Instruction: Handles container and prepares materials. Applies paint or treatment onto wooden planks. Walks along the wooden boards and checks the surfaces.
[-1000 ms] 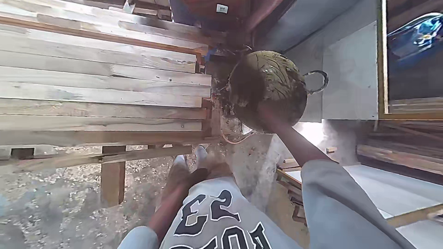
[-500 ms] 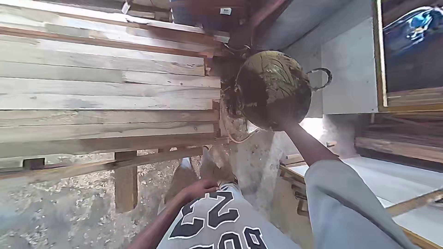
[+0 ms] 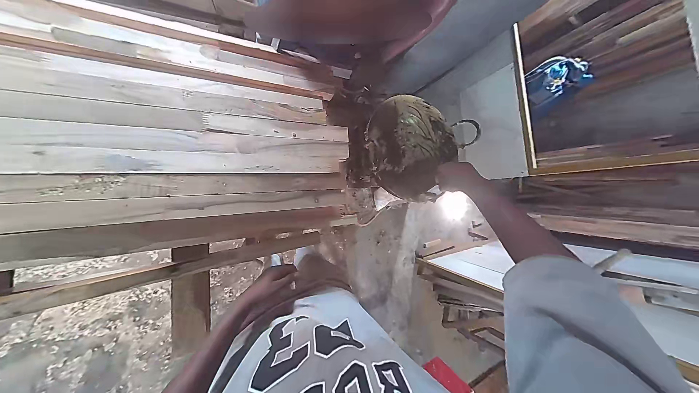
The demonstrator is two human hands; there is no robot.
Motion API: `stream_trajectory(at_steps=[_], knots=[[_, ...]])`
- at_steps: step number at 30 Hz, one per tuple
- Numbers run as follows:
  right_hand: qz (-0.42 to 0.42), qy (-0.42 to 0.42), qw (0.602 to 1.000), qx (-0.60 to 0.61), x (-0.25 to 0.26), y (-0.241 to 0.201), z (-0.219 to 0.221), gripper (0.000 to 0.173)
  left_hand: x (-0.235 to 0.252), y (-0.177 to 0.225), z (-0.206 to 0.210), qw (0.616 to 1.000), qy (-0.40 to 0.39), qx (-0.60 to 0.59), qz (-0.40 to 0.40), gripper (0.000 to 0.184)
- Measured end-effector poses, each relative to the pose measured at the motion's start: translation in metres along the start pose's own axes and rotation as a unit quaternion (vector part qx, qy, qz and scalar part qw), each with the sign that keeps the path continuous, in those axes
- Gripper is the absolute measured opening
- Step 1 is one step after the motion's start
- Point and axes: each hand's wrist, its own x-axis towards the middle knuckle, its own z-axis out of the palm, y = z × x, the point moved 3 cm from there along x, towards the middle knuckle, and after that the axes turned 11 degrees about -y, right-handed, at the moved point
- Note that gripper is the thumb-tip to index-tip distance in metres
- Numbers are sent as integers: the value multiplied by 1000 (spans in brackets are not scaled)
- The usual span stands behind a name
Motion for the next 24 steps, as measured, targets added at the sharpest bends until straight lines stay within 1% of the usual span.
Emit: stream_trajectory(at_steps=[3,5,6,8,10,12,13,15,18,19,20,21,22,23,24], knots=[[44,50,990,127,-3,14,38,28,-16,-13,-4,1000,19,-7,-12,34],[67,68,979,178,-8,8,66,26,-25,-29,-3,998,35,-18,-39,33],[77,73,977,184,-11,3,78,28,-29,-37,-3,997,44,-30,-56,33],[87,72,982,153,-22,-10,90,36,-36,-45,0,993,69,-49,-82,32],[79,58,990,98,-36,-17,82,37,-41,-48,2,989,100,-61,-90,29],[65,37,996,56,-48,-16,63,29,-44,-52,7,984,126,-65,-105,28],[60,31,996,50,-47,-12,52,28,-44,-51,9,981,134,-66,-122,29],[53,39,996,62,-31,-6,41,33,-43,-47,18,975,148,-67,-152,31],[13,112,987,119,15,-13,40,39,-37,-36,27,973,159,-68,-153,34],[-2,115,983,141,32,-19,43,40,-37,-33,29,973,164,-68,-147,33],[-11,70,983,170,34,-29,40,42,-35,-34,31,973,169,-64,-142,34],[-32,32,981,189,26,-41,33,42,-35,-36,34,973,174,-59,-141,34],[-49,18,980,192,18,-49,28,41,-36,-39,37,971,183,-59,-141,34],[-60,28,980,185,11,-52,22,43,-37,-43,39,968,196,-63,-141,34],[-66,16,985,157,2,-50,13,48,-39,-47,41,966,205,-72,-140,35]])
